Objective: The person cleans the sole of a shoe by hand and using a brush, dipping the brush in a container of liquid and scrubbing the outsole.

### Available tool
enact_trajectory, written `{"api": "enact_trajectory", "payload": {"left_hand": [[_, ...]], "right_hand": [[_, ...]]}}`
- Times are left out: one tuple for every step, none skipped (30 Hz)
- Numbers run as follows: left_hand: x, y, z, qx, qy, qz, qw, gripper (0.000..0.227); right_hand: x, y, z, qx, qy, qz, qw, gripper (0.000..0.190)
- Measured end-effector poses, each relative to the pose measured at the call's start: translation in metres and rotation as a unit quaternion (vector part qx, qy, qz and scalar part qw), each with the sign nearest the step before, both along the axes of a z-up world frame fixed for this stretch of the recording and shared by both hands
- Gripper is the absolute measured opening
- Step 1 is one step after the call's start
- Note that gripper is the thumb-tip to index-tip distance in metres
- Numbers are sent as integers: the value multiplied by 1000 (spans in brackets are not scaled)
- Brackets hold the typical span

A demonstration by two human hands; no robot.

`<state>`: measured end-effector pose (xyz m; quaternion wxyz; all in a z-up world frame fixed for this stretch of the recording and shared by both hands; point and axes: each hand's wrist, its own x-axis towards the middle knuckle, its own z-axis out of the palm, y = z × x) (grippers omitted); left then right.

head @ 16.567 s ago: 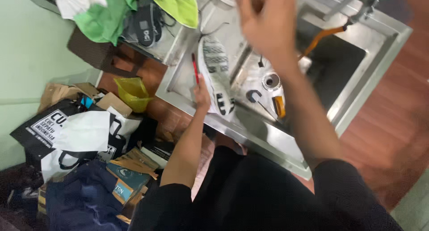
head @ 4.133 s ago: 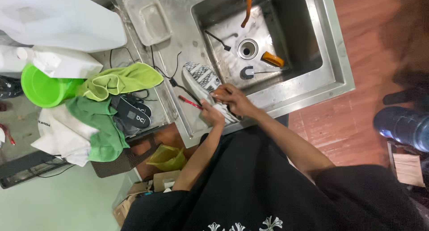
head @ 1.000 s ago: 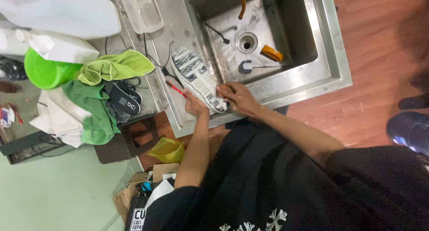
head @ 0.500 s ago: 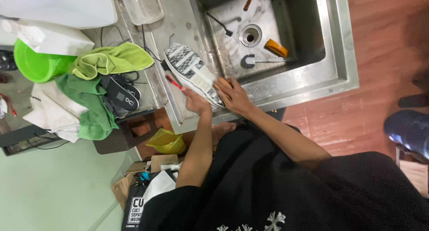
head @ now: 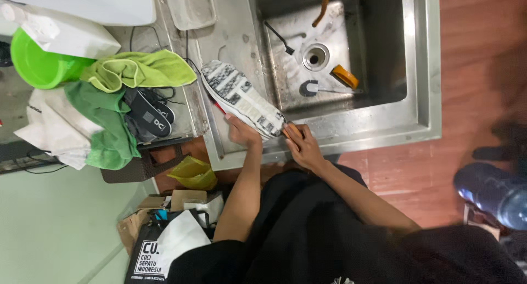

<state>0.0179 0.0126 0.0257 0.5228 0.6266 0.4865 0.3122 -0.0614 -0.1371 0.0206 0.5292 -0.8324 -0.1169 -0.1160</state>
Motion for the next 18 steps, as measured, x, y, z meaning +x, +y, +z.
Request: {"api": "enact_trajectory", "payload": {"left_hand": [[4,-2,10,6,16,3,1000,49],[2,-5,18,10,36,4,999,50],[7,-6,16,9,35,8,999,50],[4,-6,14,-17,40,13,999,49],[0,-6,13,-42,44,18,998,47],[-2,-8,19,-39,48,20,998,47],[-3,-9,27,-43,75,20,996,45],[5,-12,33,-50,96,16,994,43],[6,-6,27,-51,92,16,994,43],[2,-3,22,-60,122,-10,991,42],[-3,-1,16,-69,152,-36,985,40],[0,-1,24,-72,153,-35,985,40],[2,-1,30,-68,152,-43,985,38],[1,-2,38,-65,154,-49,985,36],[3,-3,33,-68,158,-45,984,36],[2,-1,30,-76,142,-41,986,43],[0,2,27,-83,126,-36,988,52],[-4,3,19,-82,125,-38,988,52]], "right_hand": [[10,3,-8,-24,-6,-3,1000,46],[16,5,-17,-48,-10,-8,999,45],[42,15,-34,-49,-10,-4,999,45],[59,26,-50,2,5,-20,1000,38],[76,37,-66,53,19,-37,998,36],[69,31,-37,56,23,-35,998,36],[62,25,-8,32,17,-9,999,35],[66,17,22,4,3,14,1000,39],[49,11,15,3,-1,14,1000,39],[27,3,9,17,17,12,1000,39],[5,-6,2,31,36,9,999,39],[19,3,1,28,38,10,999,39],[33,13,-1,12,13,0,1000,40],[43,21,-2,-5,-9,-7,1000,41],[64,29,4,-7,-4,-4,1000,41],[81,41,11,39,-7,-7,999,40],[97,53,18,85,-11,-10,996,39],[79,42,9,85,-12,-11,996,39]]}}
